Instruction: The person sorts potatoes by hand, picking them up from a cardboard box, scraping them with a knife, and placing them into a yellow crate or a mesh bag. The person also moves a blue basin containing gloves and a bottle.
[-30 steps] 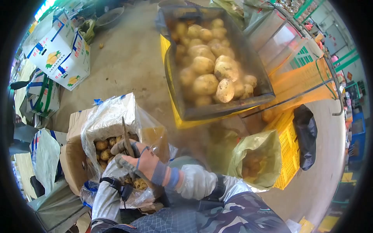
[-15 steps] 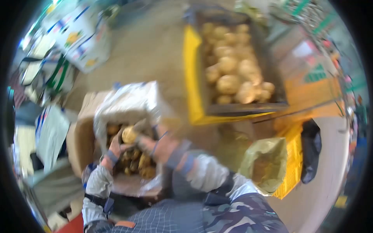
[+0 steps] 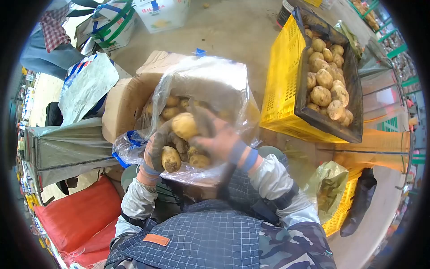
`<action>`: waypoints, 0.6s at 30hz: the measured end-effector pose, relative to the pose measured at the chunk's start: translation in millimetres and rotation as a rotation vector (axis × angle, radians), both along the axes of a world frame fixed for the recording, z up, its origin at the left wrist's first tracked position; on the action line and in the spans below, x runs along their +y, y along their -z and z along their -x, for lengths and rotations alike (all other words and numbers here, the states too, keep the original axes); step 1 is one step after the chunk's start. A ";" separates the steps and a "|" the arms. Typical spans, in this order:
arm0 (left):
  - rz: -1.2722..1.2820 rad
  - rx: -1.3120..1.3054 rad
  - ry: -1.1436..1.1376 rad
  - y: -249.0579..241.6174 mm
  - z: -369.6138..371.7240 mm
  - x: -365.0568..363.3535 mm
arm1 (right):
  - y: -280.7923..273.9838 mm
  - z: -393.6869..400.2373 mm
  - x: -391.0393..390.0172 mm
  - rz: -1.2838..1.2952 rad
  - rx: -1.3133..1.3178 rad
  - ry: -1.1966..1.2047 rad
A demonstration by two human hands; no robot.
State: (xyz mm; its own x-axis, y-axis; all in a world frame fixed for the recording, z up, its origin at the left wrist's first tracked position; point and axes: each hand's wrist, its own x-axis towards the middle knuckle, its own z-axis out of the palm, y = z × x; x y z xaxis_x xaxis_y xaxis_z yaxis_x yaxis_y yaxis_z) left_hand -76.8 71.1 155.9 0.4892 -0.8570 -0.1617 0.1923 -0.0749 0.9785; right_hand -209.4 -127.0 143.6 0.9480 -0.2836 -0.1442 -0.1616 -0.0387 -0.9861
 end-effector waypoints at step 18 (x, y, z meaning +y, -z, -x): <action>0.146 0.117 0.036 26.5 -18.3 -1.9 | 6.0 -7.2 -8.0 -0.791 0.097 0.355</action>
